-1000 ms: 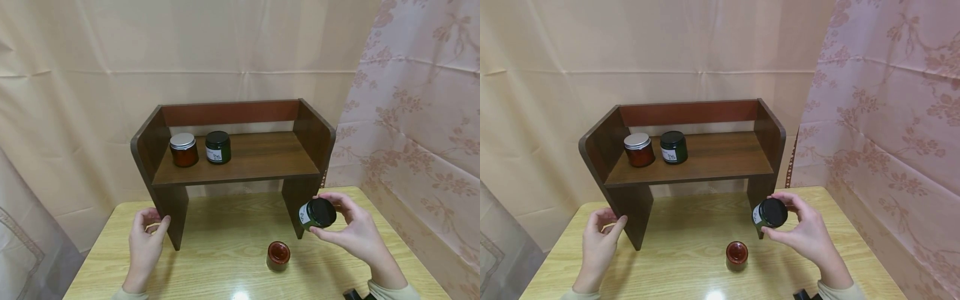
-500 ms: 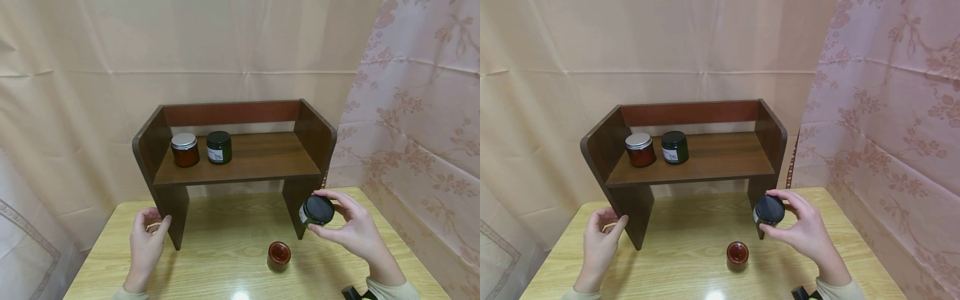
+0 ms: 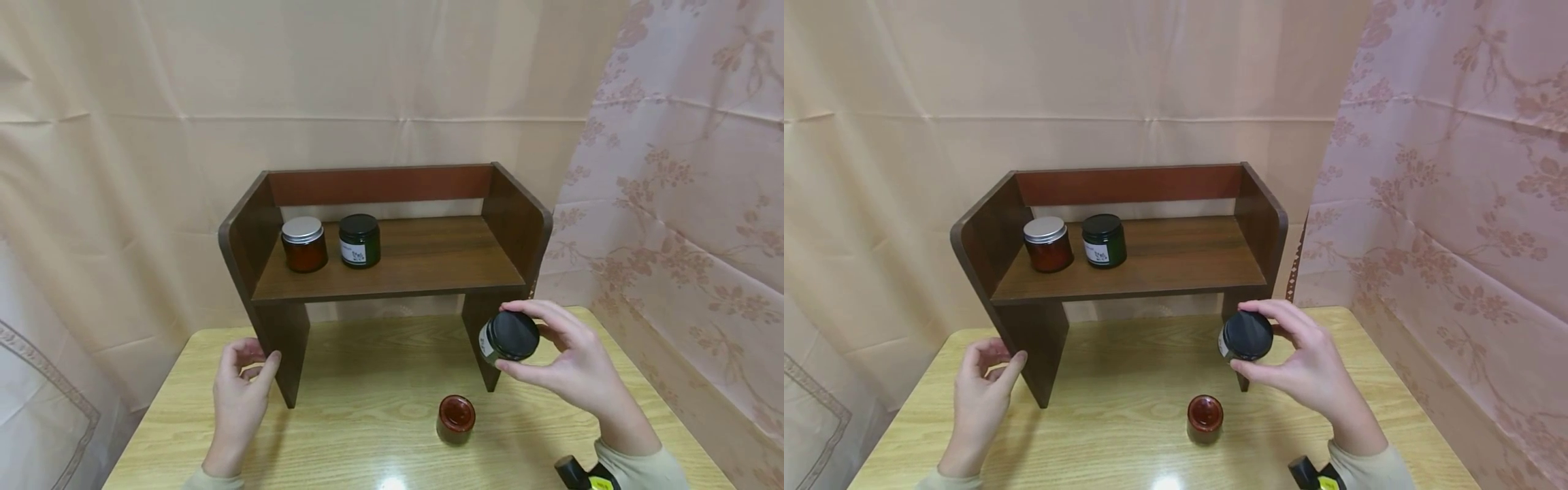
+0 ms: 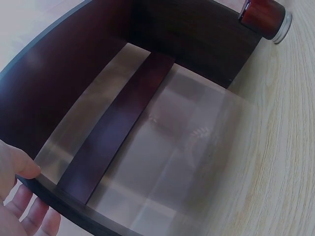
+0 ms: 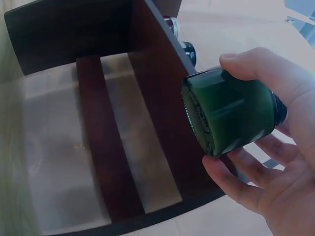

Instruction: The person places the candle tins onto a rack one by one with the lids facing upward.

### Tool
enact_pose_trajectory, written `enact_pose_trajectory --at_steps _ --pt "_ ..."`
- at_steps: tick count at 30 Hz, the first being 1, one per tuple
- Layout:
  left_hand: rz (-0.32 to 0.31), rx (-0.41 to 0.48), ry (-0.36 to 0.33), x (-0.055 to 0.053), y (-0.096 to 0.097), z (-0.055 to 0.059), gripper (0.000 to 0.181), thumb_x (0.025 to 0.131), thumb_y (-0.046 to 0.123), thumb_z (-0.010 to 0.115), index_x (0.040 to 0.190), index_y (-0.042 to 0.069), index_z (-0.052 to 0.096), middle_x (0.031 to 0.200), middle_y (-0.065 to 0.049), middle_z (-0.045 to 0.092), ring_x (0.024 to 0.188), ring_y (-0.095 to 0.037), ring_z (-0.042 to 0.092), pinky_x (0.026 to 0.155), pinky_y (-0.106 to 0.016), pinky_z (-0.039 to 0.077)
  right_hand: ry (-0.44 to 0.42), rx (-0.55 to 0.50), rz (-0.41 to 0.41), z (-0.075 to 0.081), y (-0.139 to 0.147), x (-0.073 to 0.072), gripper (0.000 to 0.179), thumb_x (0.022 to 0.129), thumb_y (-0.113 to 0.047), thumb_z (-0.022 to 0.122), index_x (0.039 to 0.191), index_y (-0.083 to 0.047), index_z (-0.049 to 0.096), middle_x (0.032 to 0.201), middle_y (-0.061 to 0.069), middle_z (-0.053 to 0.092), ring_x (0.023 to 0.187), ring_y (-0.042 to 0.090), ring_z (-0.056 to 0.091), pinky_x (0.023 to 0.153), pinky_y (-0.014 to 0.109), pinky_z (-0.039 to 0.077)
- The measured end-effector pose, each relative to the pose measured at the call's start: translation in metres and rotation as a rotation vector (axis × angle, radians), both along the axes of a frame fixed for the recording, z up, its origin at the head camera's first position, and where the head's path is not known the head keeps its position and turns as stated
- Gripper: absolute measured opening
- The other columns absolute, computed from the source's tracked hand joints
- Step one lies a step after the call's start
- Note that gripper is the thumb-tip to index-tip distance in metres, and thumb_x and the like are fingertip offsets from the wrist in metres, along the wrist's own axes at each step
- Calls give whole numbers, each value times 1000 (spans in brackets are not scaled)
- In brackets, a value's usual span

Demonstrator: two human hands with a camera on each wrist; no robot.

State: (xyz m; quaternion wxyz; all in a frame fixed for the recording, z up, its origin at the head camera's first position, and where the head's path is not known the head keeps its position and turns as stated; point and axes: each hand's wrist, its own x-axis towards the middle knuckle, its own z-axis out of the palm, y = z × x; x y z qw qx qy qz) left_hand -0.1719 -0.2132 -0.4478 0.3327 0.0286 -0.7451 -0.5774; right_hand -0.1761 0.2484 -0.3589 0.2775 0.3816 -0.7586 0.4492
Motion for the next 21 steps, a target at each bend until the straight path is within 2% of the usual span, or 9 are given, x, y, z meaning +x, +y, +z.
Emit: enact_pose_trajectory --at_steps 4,9,17,21 --pt "1 -3 14 -1 1 -1 32 94 -11 78 119 -9 59 106 0 62 93 -3 63 77 -10 55 -22 13 -16 10 -6 0 86 58 18 100 137 2 69 131 12 71 117 11 69 94 18 60" --pt "2 -5 17 -2 1 -2 32 93 -11 78 120 -9 59 106 -1 61 93 -2 63 77 -9 55 -20 9 2 24 -18 -3 83 61 17 99 136 1 69 128 11 71 114 12 70 97 20 59" --pt "4 -15 14 -2 1 -3 32 94 -11 78 119 -9 59 106 -2 61 93 -3 63 77 -10 56 -1 10 -2 43 -32 -13 82 62 13 100 137 -2 70 126 9 71 104 14 71 87 19 61" --pt "9 -14 7 0 0 -1 30 94 -11 77 118 -9 59 106 -1 62 93 -3 64 78 -10 56 -14 -33 -21 49 -43 -20 80 63 12 99 137 -4 71 125 9 70 104 14 72 90 21 61"
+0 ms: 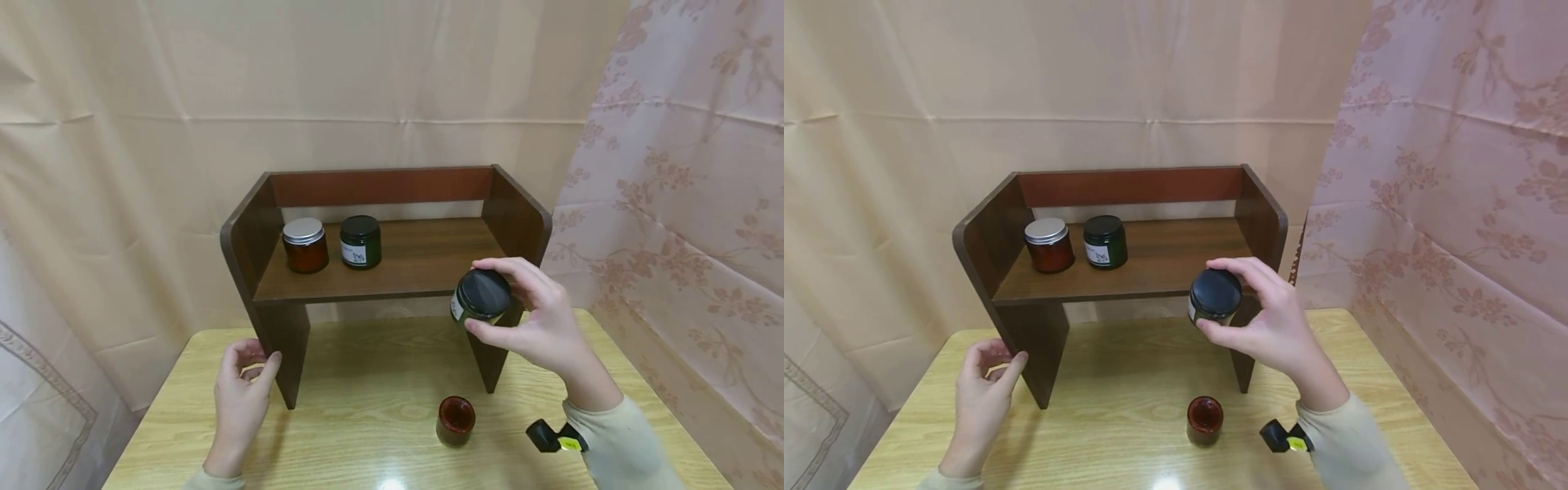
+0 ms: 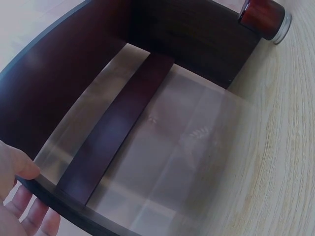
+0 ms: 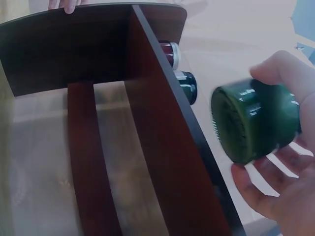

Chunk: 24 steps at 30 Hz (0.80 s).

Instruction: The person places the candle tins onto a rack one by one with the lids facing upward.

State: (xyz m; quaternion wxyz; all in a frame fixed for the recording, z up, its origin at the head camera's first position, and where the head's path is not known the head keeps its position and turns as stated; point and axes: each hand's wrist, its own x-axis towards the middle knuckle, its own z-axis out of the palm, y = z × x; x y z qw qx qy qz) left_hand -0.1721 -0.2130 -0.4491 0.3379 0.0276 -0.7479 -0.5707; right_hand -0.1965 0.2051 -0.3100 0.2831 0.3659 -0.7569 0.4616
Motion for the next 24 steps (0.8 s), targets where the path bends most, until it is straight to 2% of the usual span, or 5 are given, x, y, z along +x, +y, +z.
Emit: enact_pose_trajectory --at_steps 8,14,19,24 --pt "9 6 5 0 0 -1 30 94 -10 78 118 -9 59 106 -1 62 93 -3 64 77 -10 56 -3 -56 -26 8 -22 -20 77 67 9 98 136 -9 72 119 3 71 101 14 72 89 21 61" --pt "16 3 2 -1 2 -3 31 94 -10 79 118 -8 60 105 -3 63 92 -2 64 77 -10 56 -61 -47 -40 21 -34 -33 72 72 3 98 138 -9 71 121 2 70 99 15 73 85 20 62" --pt "12 7 -7 -1 0 -2 31 94 -10 79 118 -8 60 106 -3 62 92 -2 63 77 -10 56 -89 -2 -68 33 -44 -44 70 75 -2 99 138 -9 70 125 3 71 105 17 71 88 19 60" --pt "14 8 -7 -1 0 -1 31 93 -10 79 118 -8 61 106 -3 62 92 -2 63 77 -10 56 -93 75 -122 41 -53 -57 68 77 -12 100 139 -12 71 132 2 72 112 17 67 85 19 56"
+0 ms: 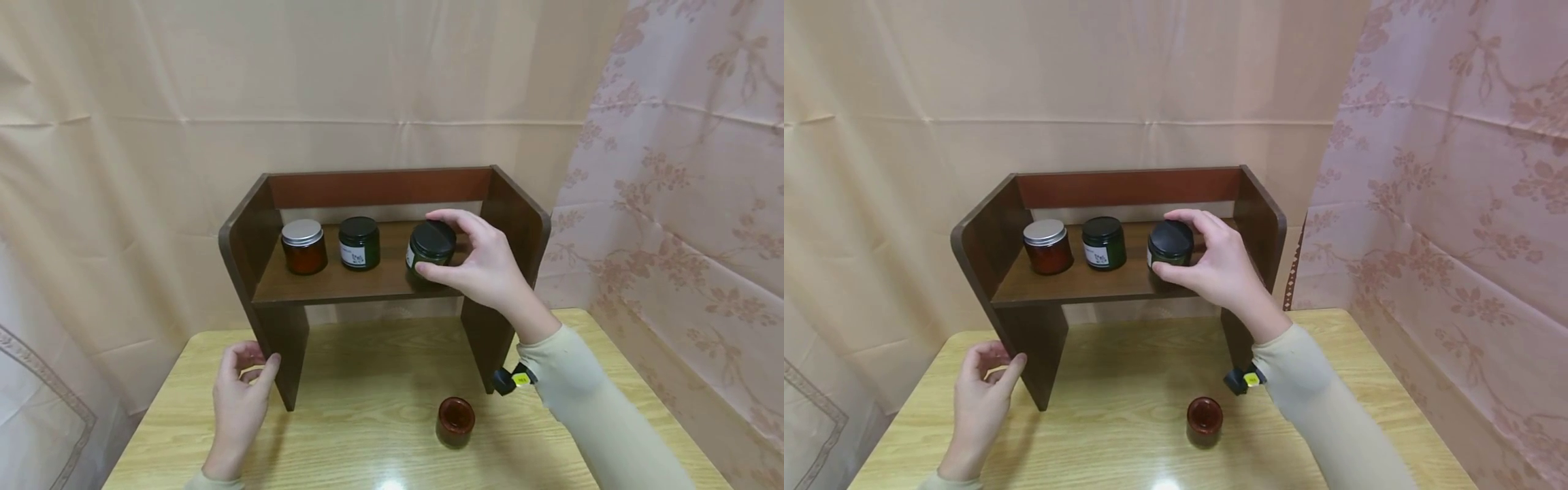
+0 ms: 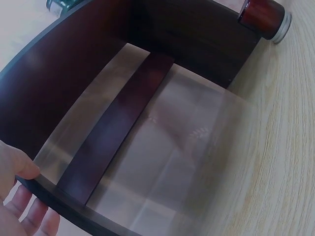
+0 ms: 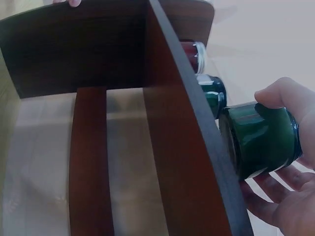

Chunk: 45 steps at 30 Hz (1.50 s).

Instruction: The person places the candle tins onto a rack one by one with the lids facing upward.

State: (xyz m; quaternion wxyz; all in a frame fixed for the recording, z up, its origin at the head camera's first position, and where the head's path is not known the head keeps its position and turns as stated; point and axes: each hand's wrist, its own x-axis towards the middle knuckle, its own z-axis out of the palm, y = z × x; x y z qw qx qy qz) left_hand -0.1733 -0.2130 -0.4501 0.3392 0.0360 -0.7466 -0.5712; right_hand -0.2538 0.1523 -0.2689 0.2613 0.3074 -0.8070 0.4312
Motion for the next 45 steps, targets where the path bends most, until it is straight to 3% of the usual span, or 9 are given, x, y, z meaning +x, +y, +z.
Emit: enact_pose_trajectory --at_steps 5,9,15,23,35,45 --pt "-11 3 4 0 0 1 30 94 -10 78 118 -8 60 105 -2 62 93 -3 64 77 -10 56 -30 22 -16 5 -5 -11 65 78 -15 100 137 -13 71 130 3 72 106 21 69 71 21 59" --pt "-8 -1 8 -1 0 0 31 94 -10 78 118 -8 59 105 -1 62 92 -3 64 77 -10 56 -63 35 -31 6 -8 -18 65 80 -17 99 137 -14 70 128 3 72 102 22 70 66 24 61" --pt "-8 -2 10 0 0 0 31 94 -11 78 118 -9 59 105 -1 62 92 -3 63 78 -10 56 -101 66 -51 6 -11 -27 65 80 -21 99 138 -15 70 128 4 73 102 23 70 73 32 62" --pt "-12 -9 27 -3 -1 0 30 93 -13 78 117 -9 59 104 1 62 92 -3 63 77 -9 56 -128 109 -67 6 -13 -39 64 81 -23 99 138 -15 69 130 7 73 108 27 69 92 45 58" --pt "-21 -6 40 -3 0 -2 30 93 -13 77 117 -10 60 105 -1 62 93 -4 63 77 -9 55 -193 155 -62 5 -18 -46 65 84 -27 96 142 -14 68 127 10 74 116 29 68 97 49 57" --pt "-27 -3 27 -2 0 -1 27 94 -13 76 116 -10 59 104 -1 62 93 -6 64 77 -10 56 -194 159 -62 0 -21 -49 66 86 -29 94 143 -16 66 132 9 72 120 29 66 102 51 56"
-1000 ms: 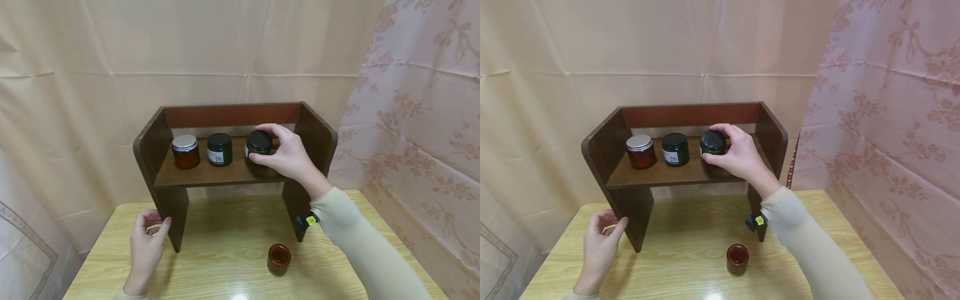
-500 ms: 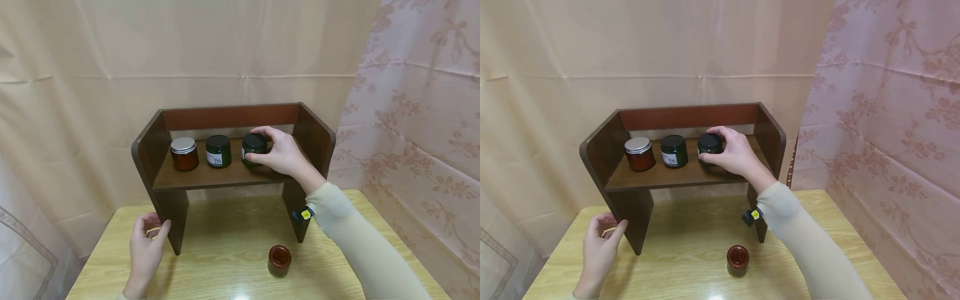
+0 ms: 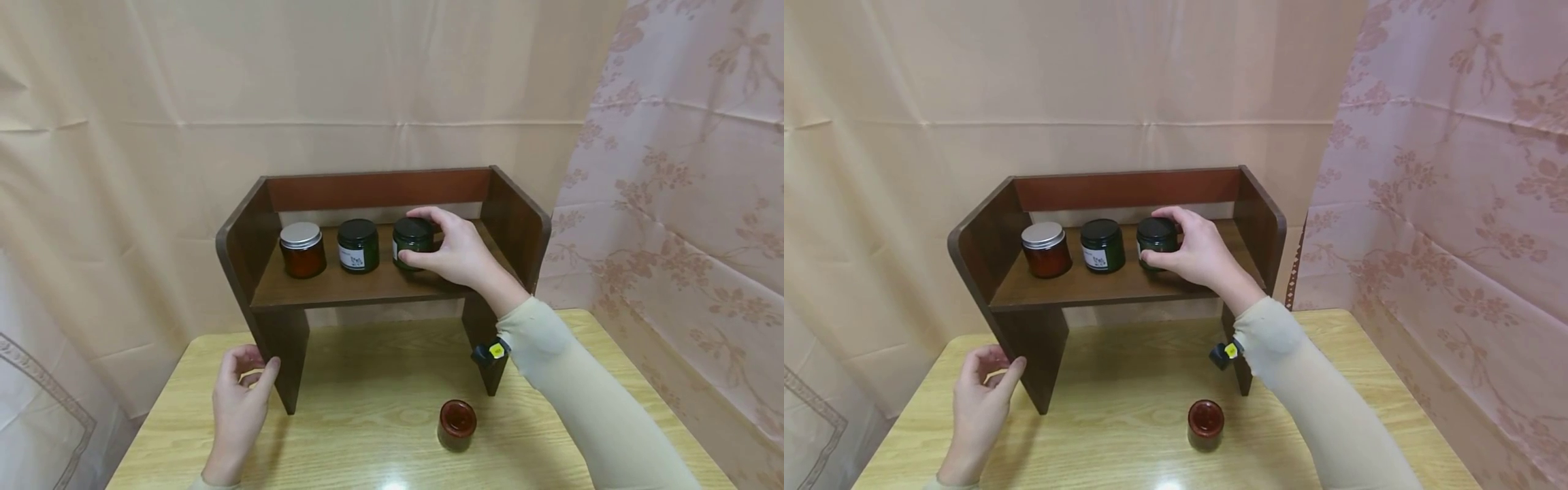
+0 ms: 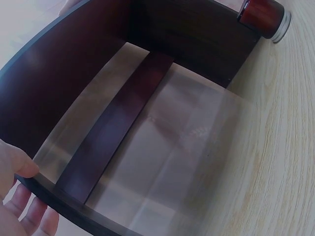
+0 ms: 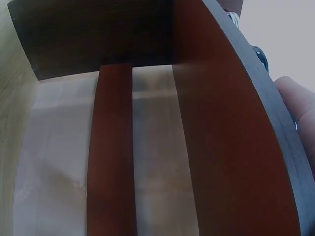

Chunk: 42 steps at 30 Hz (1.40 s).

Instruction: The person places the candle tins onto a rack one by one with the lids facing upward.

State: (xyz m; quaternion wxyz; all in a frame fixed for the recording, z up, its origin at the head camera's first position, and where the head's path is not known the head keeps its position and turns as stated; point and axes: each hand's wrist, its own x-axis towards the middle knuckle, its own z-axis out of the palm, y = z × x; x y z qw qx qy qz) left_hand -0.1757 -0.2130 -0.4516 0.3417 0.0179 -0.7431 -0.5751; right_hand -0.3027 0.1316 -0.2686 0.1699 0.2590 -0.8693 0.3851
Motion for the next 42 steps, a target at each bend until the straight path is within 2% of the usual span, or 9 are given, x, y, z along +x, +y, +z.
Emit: enact_pose_trajectory --at_steps 10,17,21,27,31,35,39,42 --pt "8 -14 -2 -1 0 -1 27 95 -12 76 116 -10 59 104 -1 61 93 -5 64 77 -9 56 -3 10 8 1 0 1 67 86 -29 94 145 -18 65 134 9 70 121 29 65 102 51 56" --pt "6 -8 2 -2 0 -1 28 94 -13 76 116 -10 58 104 -1 62 93 -5 65 77 -10 56 -28 33 30 1 3 3 72 90 -31 92 152 -19 58 139 10 65 123 30 65 99 51 58" --pt "6 -6 -5 -2 0 -1 28 95 -13 76 116 -10 58 104 -1 62 93 -6 64 77 -10 56 -10 30 53 2 6 7 79 89 -30 92 157 -17 53 145 11 63 126 31 65 97 50 60" --pt "3 -7 -8 -1 1 0 28 95 -12 75 117 -10 58 105 -2 61 94 -6 64 78 -10 56 28 -4 55 5 16 21 84 89 -27 93 159 -15 48 148 9 60 129 29 67 106 49 60" --pt "0 -6 2 -2 0 -1 28 95 -13 75 117 -10 58 105 -1 61 94 -6 64 78 -11 56 107 -38 55 6 26 35 77 90 -24 91 156 -15 52 145 8 62 129 25 64 106 48 59" --pt "-5 -4 12 -2 0 -2 28 95 -14 75 116 -11 58 105 0 61 94 -6 64 78 -11 56 239 -79 84 1 38 48 67 89 -16 91 149 -11 60 140 7 66 128 22 64 100 42 60" --pt "-2 -8 17 -3 -1 -3 28 94 -14 75 116 -10 58 105 0 61 94 -6 64 78 -11 56 352 -122 157 -12 51 61 57 86 -5 90 139 -8 69 130 7 71 120 20 66 91 30 60" --pt "0 -14 20 -2 -1 -3 28 94 -14 76 116 -10 58 104 1 62 93 -5 64 78 -10 56 408 -148 234 -27 60 71 53 82 0 89 132 -5 72 124 9 73 110 22 68 86 25 59"
